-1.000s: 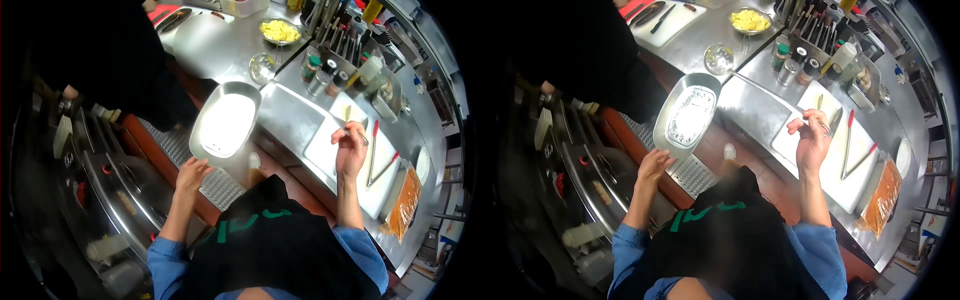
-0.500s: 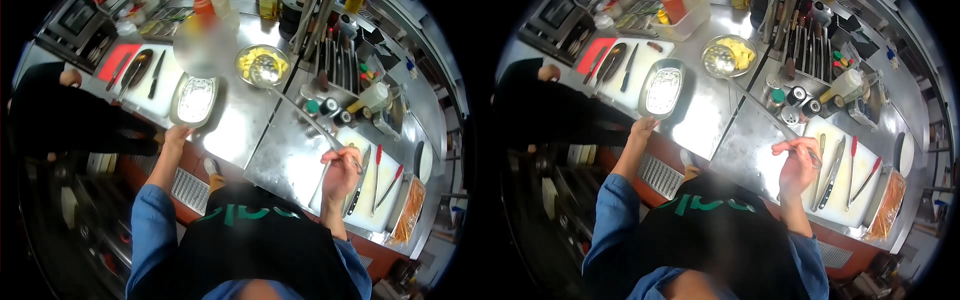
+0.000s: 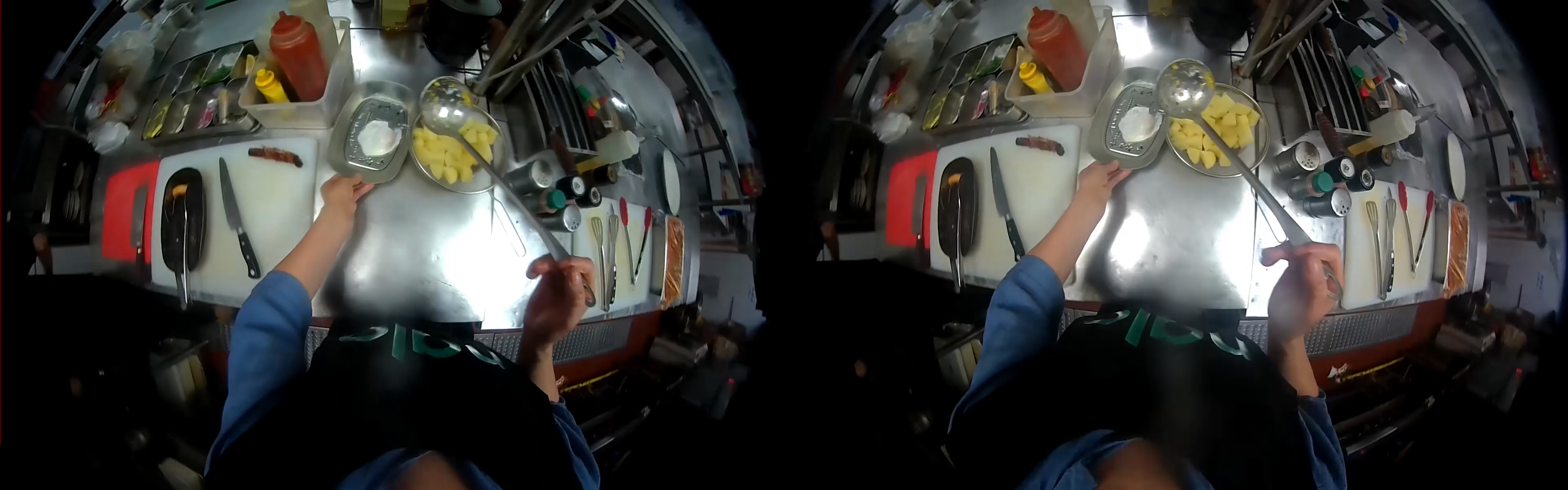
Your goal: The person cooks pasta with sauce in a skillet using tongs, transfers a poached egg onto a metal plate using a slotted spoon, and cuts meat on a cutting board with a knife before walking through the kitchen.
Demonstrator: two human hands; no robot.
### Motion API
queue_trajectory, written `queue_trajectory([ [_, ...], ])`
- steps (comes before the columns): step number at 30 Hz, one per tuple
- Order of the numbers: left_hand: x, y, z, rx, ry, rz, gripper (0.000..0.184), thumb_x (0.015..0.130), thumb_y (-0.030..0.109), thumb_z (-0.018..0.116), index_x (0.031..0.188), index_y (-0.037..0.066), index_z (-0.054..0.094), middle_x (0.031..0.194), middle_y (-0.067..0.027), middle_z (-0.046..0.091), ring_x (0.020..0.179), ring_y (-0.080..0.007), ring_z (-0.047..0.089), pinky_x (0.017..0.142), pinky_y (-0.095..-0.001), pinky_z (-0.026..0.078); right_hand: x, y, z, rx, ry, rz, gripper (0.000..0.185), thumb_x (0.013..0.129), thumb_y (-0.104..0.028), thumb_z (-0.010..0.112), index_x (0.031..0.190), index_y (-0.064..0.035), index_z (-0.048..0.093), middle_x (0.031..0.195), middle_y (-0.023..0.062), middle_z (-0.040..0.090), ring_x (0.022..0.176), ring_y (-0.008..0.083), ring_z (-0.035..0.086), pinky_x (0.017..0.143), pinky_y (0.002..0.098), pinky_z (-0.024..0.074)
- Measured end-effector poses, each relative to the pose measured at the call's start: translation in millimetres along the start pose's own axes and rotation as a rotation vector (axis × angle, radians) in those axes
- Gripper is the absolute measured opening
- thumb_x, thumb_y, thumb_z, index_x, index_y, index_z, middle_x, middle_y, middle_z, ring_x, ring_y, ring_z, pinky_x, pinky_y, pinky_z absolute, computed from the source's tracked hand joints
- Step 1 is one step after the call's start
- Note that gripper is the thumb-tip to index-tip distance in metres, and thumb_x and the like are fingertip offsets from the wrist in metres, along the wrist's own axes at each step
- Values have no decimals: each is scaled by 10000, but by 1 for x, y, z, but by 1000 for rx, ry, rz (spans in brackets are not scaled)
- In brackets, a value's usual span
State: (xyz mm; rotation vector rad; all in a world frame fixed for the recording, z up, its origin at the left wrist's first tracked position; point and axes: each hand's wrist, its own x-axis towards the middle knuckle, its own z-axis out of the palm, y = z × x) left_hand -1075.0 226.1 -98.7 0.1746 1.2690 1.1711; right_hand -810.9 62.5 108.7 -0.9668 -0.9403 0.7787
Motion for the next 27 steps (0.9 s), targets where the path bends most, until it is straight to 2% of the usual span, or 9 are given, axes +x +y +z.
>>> queue_trajectory([
  [6, 41, 13, 31, -83, -7, -58, 219, 829, -73, 464, 1046, -63, 439, 1005, -158, 531, 829, -300, 604, 744, -378, 568, 4, 22, 78, 30, 16, -54, 154, 882, -107, 431, 849, 35, 480, 742, 223, 617, 642, 243, 602, 666, 334, 485],
  [9, 69, 15, 34, -127, -90, -86, 194, 900, 38, 424, 1056, -78, 432, 1030, -205, 520, 910, -342, 578, 814, -379, 544, 11, 38, 98, -106, -92, -123, 126, 878, -53, 449, 836, 52, 503, 802, 223, 637, 681, 234, 625, 679, 313, 495],
  [11, 65, 18, 24, 5, -141, -66, 225, 907, 86, 426, 1068, -70, 423, 1020, -211, 519, 914, -342, 577, 815, -390, 536, 16, 53, 117, -138, -143, -124, 104, 858, -40, 511, 829, 55, 542, 824, 191, 651, 728, 213, 640, 689, 274, 501],
  [14, -5, 39, -9, 76, -302, 17, 287, 897, 137, 471, 1100, -59, 421, 1015, -217, 524, 924, -340, 578, 837, -410, 509, 28, 91, 147, -249, -152, -152, 68, 819, -18, 576, 822, 40, 611, 841, 108, 668, 736, 133, 637, 658, 223, 493],
  [16, -26, 33, -52, 38, -312, -137, 338, 888, 151, 501, 1136, -63, 419, 1043, -216, 530, 962, -342, 572, 863, -409, 489, 38, 117, 168, -335, -151, -247, 52, 801, -30, 604, 820, 16, 620, 803, 90, 665, 692, 123, 631, 626, 222, 487],
  [18, -87, 41, -88, 52, -311, -176, 328, 882, 140, 520, 1143, -45, 451, 1003, -184, 579, 902, -292, 610, 829, -392, 499, 44, 144, 183, -348, -127, -238, 42, 780, -37, 624, 795, 3, 621, 776, 81, 662, 666, 123, 627, 608, 236, 484],
  [21, -155, 55, -139, 169, -323, -145, 360, 888, 152, 514, 1170, -59, 440, 1064, -213, 555, 951, -313, 594, 839, -381, 495, 48, 184, 204, -343, -93, -279, 46, 753, -51, 641, 778, -15, 626, 725, 79, 645, 638, 152, 622, 581, 263, 477],
  [25, -208, 66, -178, 230, -149, -164, 360, 898, 175, 508, 1181, -40, 457, 1072, -204, 563, 925, -292, 609, 824, -369, 503, 50, 228, 216, -547, -98, -396, 47, 735, -79, 642, 774, -54, 636, 656, 89, 605, 589, 204, 604, 556, 300, 469],
  [27, -211, 63, -204, 151, -177, -184, 359, 900, 177, 507, 1183, -38, 458, 1057, -199, 567, 907, -279, 614, 810, -360, 508, 52, 249, 221, -569, -89, -355, 52, 740, -84, 638, 782, -54, 639, 667, 93, 610, 602, 205, 609, 566, 301, 473],
])
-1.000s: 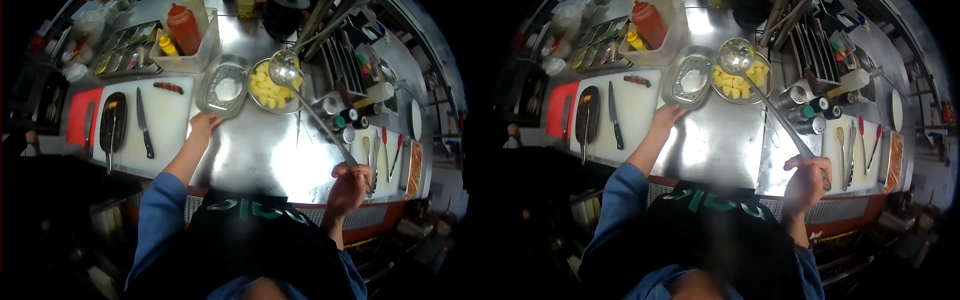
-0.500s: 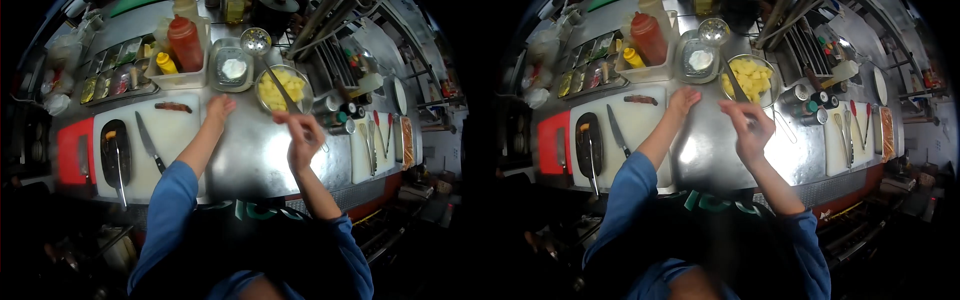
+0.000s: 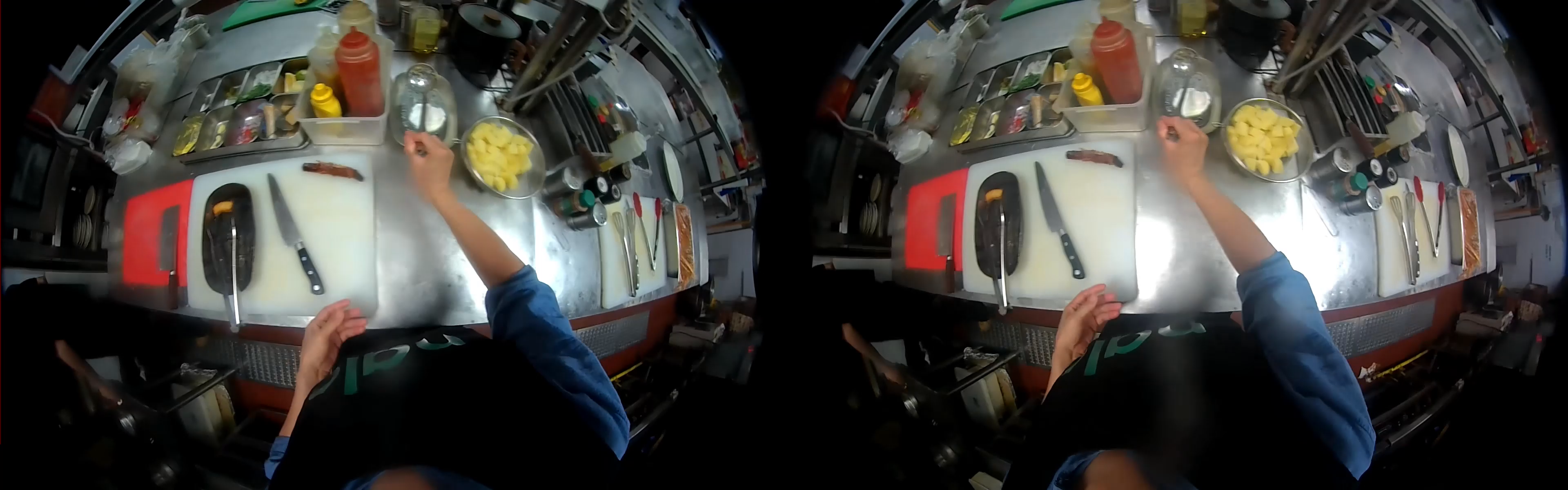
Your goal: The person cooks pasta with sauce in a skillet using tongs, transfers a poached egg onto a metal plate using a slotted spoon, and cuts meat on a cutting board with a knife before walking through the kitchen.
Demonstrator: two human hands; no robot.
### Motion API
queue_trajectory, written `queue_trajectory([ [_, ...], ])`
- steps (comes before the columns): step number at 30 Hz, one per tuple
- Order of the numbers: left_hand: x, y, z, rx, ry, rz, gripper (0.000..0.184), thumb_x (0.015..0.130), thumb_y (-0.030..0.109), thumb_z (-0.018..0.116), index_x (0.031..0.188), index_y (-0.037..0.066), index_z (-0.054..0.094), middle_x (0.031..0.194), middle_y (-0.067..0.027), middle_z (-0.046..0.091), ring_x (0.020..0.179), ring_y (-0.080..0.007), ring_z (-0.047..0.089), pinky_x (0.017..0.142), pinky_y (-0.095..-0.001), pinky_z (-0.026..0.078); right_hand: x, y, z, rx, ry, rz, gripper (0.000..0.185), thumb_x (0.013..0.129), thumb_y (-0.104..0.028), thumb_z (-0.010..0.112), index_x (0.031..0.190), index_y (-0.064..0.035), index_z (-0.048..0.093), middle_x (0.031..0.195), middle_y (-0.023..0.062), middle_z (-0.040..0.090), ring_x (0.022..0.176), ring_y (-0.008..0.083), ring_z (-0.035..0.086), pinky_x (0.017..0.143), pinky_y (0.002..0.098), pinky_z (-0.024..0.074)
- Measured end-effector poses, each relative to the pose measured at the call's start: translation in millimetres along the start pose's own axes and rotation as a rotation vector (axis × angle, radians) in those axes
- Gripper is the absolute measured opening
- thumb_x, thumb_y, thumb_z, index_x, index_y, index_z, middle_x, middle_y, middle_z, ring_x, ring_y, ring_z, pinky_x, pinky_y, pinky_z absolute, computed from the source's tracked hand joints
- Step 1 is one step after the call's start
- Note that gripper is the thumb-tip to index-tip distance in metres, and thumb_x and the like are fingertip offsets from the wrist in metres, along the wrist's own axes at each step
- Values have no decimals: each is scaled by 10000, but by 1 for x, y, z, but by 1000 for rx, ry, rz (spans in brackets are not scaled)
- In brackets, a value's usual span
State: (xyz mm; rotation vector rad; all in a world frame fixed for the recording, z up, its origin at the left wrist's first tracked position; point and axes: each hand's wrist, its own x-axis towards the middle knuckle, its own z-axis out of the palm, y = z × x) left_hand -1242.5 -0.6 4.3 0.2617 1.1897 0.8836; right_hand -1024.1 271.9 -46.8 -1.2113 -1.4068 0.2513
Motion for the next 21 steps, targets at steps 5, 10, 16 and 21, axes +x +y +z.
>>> queue_trajectory([
  [5, -20, 19, -55, 0, -23, 21, 378, 894, 169, 524, 1192, -49, 445, 1058, -200, 569, 907, -263, 616, 790, -327, 525, -15, 32, 23, -19, -66, 164, 148, 830, -170, 580, 878, -51, 654, 764, 95, 658, 650, 131, 619, 598, 274, 476],
  [10, -37, 14, -102, 25, -31, 77, 325, 918, 174, 484, 1178, -21, 479, 1037, -169, 581, 905, -236, 614, 787, -312, 516, -21, 25, 26, 260, -229, 387, 320, 906, -233, 504, 1127, -9, 561, 701, 56, 631, 524, 63, 505, 487, 197, 393],
  [16, -58, -13, -129, 96, 33, 25, 291, 925, 193, 471, 1147, 12, 517, 1027, -125, 602, 889, -188, 617, 769, -279, 517, -38, 20, 37, 322, -471, 524, 511, 893, -236, 536, 1312, 7, 374, 540, -21, 461, 460, 43, 450, 378, 179, 293],
  [21, -82, -8, -171, 100, 388, 48, 250, 911, 227, 493, 888, 18, 628, 653, -47, 602, 552, -130, 577, 597, -281, 513, -44, 22, 31, 238, -639, 460, 544, 872, -208, 565, 1337, -20, 353, 534, -30, 425, 480, 54, 451, 447, 205, 358],
])
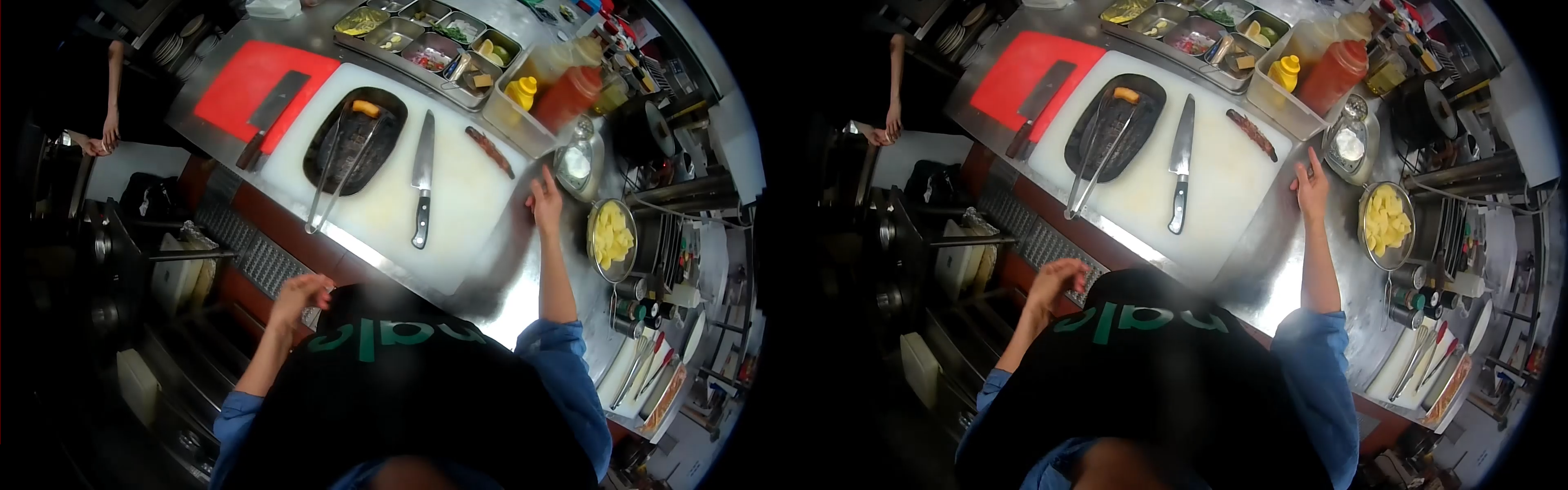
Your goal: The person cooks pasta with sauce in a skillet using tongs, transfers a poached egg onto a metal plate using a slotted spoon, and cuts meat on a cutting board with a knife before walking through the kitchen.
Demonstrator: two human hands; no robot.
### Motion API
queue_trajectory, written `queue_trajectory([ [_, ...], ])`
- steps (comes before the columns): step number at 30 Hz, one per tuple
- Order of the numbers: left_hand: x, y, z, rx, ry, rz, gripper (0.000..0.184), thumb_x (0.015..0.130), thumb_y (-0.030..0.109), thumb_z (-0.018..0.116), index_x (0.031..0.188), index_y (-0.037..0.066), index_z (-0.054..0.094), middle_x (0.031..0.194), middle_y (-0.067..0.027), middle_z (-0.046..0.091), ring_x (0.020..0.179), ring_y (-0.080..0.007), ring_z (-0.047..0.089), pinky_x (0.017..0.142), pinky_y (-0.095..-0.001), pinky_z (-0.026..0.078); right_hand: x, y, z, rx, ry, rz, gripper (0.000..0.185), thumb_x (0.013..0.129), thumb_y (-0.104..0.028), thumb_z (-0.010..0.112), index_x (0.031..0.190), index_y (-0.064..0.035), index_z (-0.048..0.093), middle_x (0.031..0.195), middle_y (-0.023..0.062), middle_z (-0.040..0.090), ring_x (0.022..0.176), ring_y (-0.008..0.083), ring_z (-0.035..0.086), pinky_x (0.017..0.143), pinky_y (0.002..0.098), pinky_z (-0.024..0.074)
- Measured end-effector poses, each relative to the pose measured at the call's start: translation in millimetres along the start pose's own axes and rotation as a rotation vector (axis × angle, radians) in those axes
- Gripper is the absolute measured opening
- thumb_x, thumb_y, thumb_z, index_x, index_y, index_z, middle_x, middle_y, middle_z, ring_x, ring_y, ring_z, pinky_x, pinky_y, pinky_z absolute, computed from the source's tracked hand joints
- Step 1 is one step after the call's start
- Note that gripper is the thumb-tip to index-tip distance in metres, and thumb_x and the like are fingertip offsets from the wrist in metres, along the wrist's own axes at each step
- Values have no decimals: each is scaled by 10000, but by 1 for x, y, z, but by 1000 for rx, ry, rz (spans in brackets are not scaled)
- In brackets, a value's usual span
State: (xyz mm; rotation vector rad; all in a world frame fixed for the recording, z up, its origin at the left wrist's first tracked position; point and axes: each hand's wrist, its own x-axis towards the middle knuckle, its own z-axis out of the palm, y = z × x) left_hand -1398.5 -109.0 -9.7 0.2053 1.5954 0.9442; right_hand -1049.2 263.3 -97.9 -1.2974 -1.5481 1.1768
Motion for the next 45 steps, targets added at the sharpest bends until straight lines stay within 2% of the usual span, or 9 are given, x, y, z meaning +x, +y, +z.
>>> queue_trajectory([
  [7, 60, 51, -42, -120, 505, 314, 298, 867, 286, 572, 738, 22, 625, 570, -6, 526, 486, -93, 485, 446, -219, 411, -70, -53, -12, -164, 277, -84, 507, 863, -213, 569, 1319, -72, 399, 539, -22, 462, 487, 52, 430, 486, 206, 355],
  [12, 147, 100, -54, -47, 375, 361, 191, 816, 172, 635, 870, -10, 609, 706, -83, 592, 546, -132, 565, 480, -241, 496, -166, -59, 47, -149, 252, 53, 260, 863, -214, 568, 1067, -56, 600, 552, 14, 543, 521, 81, 519, 518, 232, 413],
  [14, 176, 116, -55, -57, 90, 259, 421, 836, 97, 573, 1208, -34, 428, 803, -117, 566, 572, -198, 601, 542, -333, 563, -192, -101, 110, -129, 141, 116, 233, 833, -157, 599, 1041, -51, 611, 596, 49, 599, 569, 108, 586, 571, 242, 458],
  [18, 186, 125, -57, -57, -76, 215, 531, 814, -96, 435, 1318, 4, 298, 859, -162, 563, 574, -236, 600, 566, -373, 575, -202, -160, 237, -399, -113, 52, 787, 717, -427, 687, 1330, -83, 335, 1039, 169, 572, 816, 285, 610, 695, 374, 501],
  [22, 161, 111, -45, -81, -104, 269, 516, 808, -102, 439, 1302, 11, 344, 946, -190, 572, 575, -229, 596, 562, -333, 563, -212, -186, 298, -609, -104, 26, 985, 696, -517, 660, 1398, -79, 126, 1255, 298, 343, 957, 424, 541, 752, 417, 494],
  [32, 57, 97, 51, -7, -429, 366, 567, 816, -64, 490, 1336, -37, 263, 764, -125, 556, 608, -216, 598, 608, -312, 550, -286, -185, 242, -454, 239, 257, 772, 809, -251, 580, 1384, -19, 118, 877, 242, 552, 704, 410, 577, 637, 463, 465],
  [35, 67, 67, 99, 73, -599, 200, 619, 816, -68, 488, 1358, -28, 193, 940, -206, 547, 680, -305, 633, 642, -358, 555, -322, -177, 199, -399, 414, 214, 670, 827, -203, 555, 1354, 15, 203, 815, 232, 596, 709, 406, 584, 630, 460, 457],
  [42, 73, -4, 242, 51, -515, 55, 640, 799, -104, 451, 1371, 4, 186, 1046, -259, 512, 600, -316, 631, 568, -318, 549, -397, -149, 119, -249, 743, 213, 620, 843, -154, 559, 1360, -18, 245, 838, 199, 616, 721, 303, 627, 642, 335, 471],
  [45, 78, -23, 280, 10, -316, 71, 491, 806, -30, 539, 1272, -22, 386, 941, -197, 587, 581, -275, 632, 527, -285, 528, -418, -138, 90, -295, 833, 159, 598, 852, -134, 543, 1360, -9, 251, 793, 150, 612, 670, 221, 608, 621, 292, 463],
])
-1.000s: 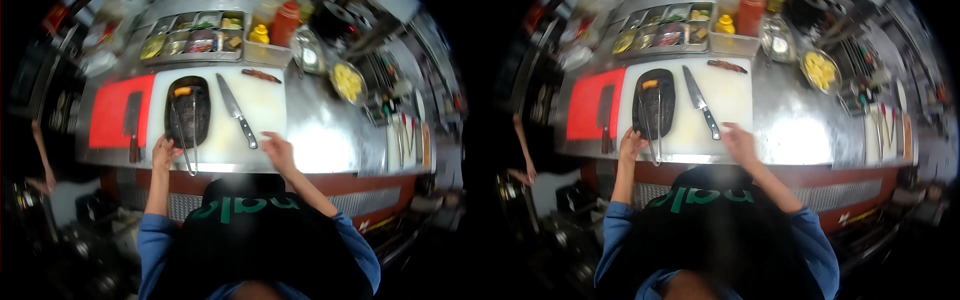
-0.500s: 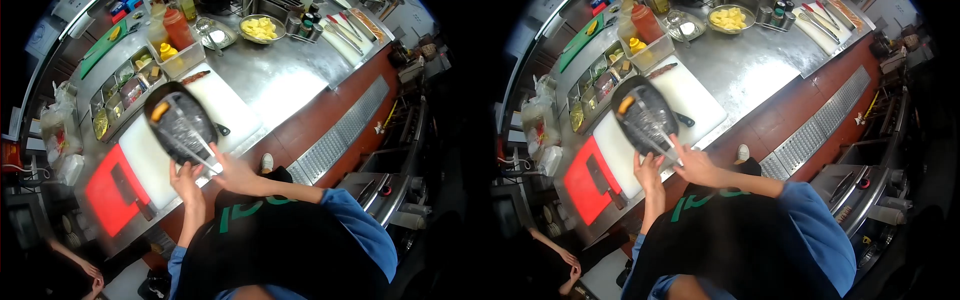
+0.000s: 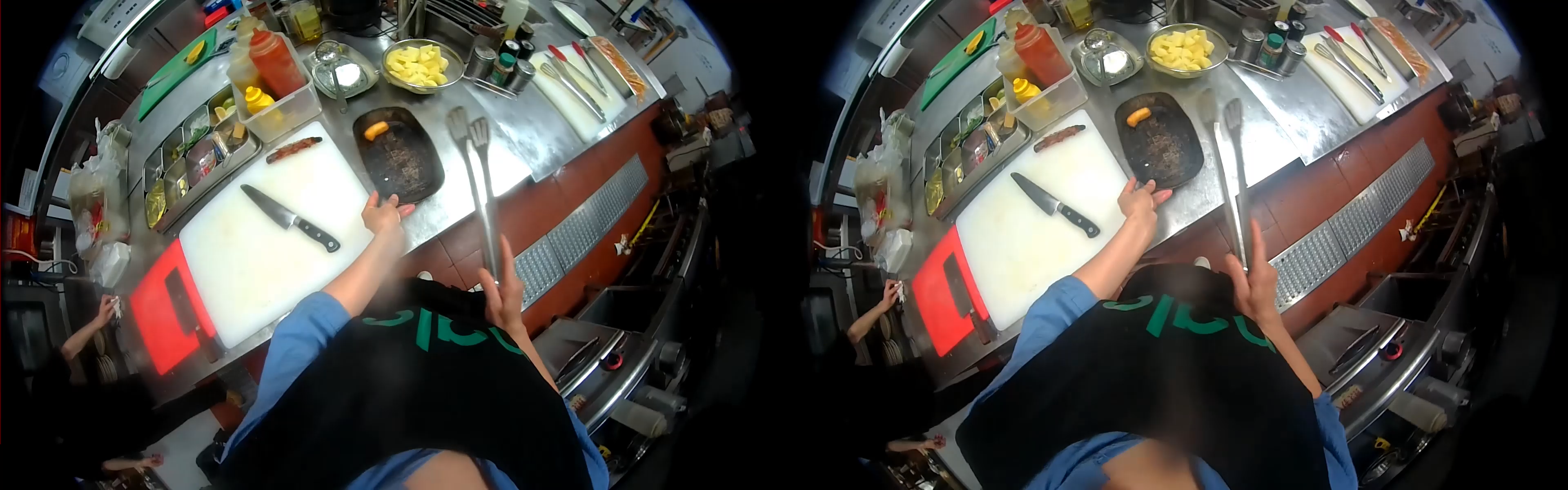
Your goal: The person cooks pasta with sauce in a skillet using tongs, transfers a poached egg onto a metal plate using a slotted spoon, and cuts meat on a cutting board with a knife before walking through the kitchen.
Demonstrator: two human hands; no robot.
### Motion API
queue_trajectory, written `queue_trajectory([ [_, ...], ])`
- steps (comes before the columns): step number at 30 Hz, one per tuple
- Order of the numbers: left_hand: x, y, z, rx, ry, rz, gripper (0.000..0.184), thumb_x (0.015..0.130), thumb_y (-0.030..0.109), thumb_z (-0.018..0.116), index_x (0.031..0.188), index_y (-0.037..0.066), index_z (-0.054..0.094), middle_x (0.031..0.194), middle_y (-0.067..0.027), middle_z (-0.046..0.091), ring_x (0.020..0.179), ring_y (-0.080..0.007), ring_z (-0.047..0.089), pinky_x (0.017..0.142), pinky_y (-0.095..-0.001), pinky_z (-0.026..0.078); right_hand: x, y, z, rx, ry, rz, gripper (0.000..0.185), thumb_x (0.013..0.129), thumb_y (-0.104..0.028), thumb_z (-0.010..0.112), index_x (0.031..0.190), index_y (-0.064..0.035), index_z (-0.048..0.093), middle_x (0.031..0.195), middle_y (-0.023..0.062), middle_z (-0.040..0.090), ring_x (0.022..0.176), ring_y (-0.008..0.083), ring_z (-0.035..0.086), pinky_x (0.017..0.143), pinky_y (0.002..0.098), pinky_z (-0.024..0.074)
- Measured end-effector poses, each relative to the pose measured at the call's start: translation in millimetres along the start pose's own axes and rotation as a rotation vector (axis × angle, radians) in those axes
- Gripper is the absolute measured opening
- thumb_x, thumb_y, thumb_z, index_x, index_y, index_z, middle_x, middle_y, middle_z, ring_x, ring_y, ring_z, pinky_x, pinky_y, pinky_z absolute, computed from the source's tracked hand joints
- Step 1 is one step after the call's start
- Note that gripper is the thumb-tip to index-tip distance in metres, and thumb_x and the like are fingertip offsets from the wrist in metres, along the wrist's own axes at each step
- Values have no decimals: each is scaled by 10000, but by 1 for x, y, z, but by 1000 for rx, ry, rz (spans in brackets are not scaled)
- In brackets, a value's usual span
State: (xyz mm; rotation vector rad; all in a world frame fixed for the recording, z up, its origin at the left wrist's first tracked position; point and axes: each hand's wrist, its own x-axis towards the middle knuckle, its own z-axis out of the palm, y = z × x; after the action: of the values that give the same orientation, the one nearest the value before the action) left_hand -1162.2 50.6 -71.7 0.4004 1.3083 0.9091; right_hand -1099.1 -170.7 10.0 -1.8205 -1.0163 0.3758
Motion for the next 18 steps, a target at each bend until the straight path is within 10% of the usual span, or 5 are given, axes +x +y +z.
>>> queue_trajectory([
  [3, 15, 31, -28, 420, -112, 272, 292, 798, 123, 643, 1045, -16, 576, 797, -110, 617, 583, -209, 620, 518, -278, 506, 3, -2, -20, 141, -15, 198, 587, 866, -178, 498, 1363, 16, 251, 1184, 187, 465, 1089, 258, 453, 922, 331, 332],
  [4, 58, 40, -47, 615, 20, 639, 173, 712, 138, 719, 837, 38, 654, 695, -56, 646, 636, -201, 622, 571, -305, 476, 5, -4, -24, 186, -7, 239, 590, 868, -195, 490, 1362, 25, 252, 1252, 195, 430, 1166, 267, 411, 978, 342, 294],
  [7, 112, 131, -64, 1336, 278, 1503, 187, 685, 173, 684, 854, 100, 651, 832, -84, 566, 867, -272, 498, 750, -381, 400, 10, -3, -27, 233, 48, 273, 595, 869, -213, 478, 1359, 37, 252, 1314, 209, 399, 1239, 282, 376, 1032, 357, 261],
  [9, 141, 171, -62, 1709, 315, 1567, 154, 665, 129, 665, 810, 83, 646, 817, -84, 560, 878, -267, 490, 758, -379, 382, 12, 10, -17, 122, 130, 83, 560, 861, -81, 507, 1356, 19, 267, 941, 104, 583, 807, 139, 552, 720, 246, 439],
  [18, 167, 212, -48, 1896, -142, 1564, 136, 641, 139, 668, 754, 64, 672, 785, -102, 578, 851, -259, 503, 739, -367, 371, 42, -17, 9, 88, 157, 111, 564, 862, -121, 520, 1354, 13, 278, 1055, 137, 576, 861, 159, 556, 783, 252, 429],
])
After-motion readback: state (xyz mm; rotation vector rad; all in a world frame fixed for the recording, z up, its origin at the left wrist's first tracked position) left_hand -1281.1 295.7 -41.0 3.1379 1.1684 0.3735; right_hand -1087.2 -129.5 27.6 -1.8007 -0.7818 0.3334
